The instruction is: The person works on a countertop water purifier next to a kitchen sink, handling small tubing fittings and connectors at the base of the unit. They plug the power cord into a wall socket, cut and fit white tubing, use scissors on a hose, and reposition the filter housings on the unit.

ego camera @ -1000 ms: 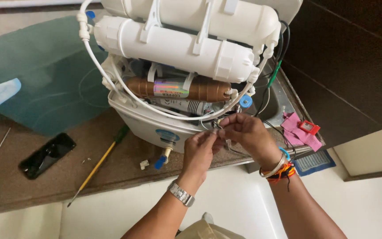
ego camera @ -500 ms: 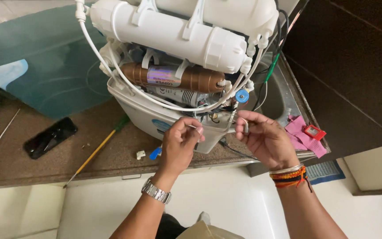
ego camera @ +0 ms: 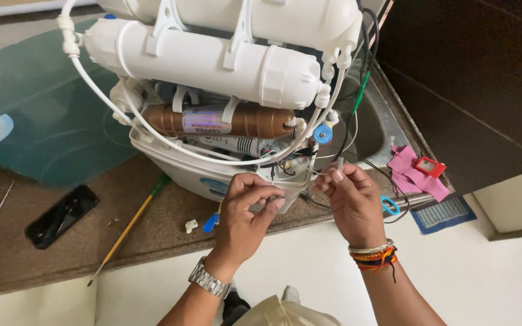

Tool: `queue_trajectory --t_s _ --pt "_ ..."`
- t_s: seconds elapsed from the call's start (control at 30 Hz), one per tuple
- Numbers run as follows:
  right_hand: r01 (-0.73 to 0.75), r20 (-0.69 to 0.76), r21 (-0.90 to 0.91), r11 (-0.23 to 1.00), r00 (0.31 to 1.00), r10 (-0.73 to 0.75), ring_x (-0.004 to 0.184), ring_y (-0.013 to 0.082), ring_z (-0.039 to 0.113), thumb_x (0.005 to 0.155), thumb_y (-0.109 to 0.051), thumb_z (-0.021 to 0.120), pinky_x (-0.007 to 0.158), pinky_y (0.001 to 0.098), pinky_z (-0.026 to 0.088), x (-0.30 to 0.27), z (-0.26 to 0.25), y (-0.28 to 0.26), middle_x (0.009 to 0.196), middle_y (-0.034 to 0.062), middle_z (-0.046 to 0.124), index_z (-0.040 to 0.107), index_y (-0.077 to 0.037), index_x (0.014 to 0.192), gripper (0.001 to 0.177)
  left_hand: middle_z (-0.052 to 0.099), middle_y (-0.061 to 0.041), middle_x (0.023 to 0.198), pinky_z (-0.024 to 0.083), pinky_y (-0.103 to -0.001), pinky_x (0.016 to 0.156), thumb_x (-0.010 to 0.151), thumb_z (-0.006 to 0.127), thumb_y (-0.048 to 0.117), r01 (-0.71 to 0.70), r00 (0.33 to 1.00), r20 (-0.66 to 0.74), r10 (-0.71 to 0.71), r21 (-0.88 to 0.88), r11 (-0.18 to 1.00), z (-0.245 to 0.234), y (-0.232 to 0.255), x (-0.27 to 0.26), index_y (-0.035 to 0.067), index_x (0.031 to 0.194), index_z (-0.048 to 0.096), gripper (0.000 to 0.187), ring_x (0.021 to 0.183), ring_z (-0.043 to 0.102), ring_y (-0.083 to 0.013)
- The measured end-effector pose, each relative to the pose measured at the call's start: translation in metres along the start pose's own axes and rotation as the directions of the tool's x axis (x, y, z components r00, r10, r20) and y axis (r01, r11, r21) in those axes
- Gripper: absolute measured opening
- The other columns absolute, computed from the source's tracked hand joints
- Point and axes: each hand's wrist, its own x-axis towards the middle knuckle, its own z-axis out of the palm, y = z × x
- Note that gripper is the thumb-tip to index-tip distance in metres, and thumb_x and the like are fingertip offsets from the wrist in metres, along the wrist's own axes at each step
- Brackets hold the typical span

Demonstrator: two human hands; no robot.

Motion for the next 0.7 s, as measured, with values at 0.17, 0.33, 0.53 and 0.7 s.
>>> queue_trajectory --t_s 0.17,0.33,0.53,0.7 --pt "-0.089 -0.012 -0.386 0.918 0.996 0.091 0.095 0.0201 0.069 0.094 0.0 0.063 0.087 0.0357 0.058 -0.022 0.01 0.0 0.107 0.0104 0.072 0.069 0.001 0.109 0.016 0.068 -0.007 0.105 0.06 -0.03 0.071 0.092 0.065 0.006 -0.015 0.998 0.054 0.01 0.088 0.996 -0.01 0.011 0.008 0.002 0.118 0.071 0.027 0.082 0.069 -0.0165" --pt "-0.025 0.002 -0.76 0.649 0.999 0.041 0.096 0.0117 0.069 0.085 0.007 0.06 0.084 0.0274 0.058 -0.022 0.028 -0.017 0.111 0.0051 0.071 0.07 0.002 0.109 0.026 0.073 -0.014 0.096 0.058 -0.037 0.065 0.096 0.065 0.009 -0.11 0.994 0.014 0.112 0.355 0.928 -0.02 0.027 0.044 0.003 0.119 0.071 0.025 0.079 0.072 -0.0265" --pt "-0.109 -0.091 -0.722 0.683 0.994 0.062 0.086 0.0097 0.068 0.094 0.001 0.063 0.079 0.0248 0.056 -0.024 0.03 -0.001 0.097 0.0035 0.074 0.07 0.001 0.107 0.015 0.073 -0.017 0.076 0.057 -0.044 0.056 0.094 0.062 0.01 -0.182 0.975 0.219 0.039 0.685 0.705 -0.011 0.032 0.079 0.008 0.094 0.071 0.009 0.068 0.073 -0.035" --pt "-0.091 -0.045 -0.741 0.665 0.995 0.085 0.083 0.0097 0.065 0.093 -0.002 0.068 0.076 0.0245 0.054 -0.028 0.039 0.004 0.095 0.0031 0.073 0.073 0.001 0.104 0.012 0.072 -0.016 0.073 0.058 -0.045 0.057 0.09 0.061 0.007 -0.271 0.948 0.316 0.026 0.766 0.582 -0.007 0.019 0.084 0.008 0.085 0.068 0.008 0.068 0.073 -0.0343"
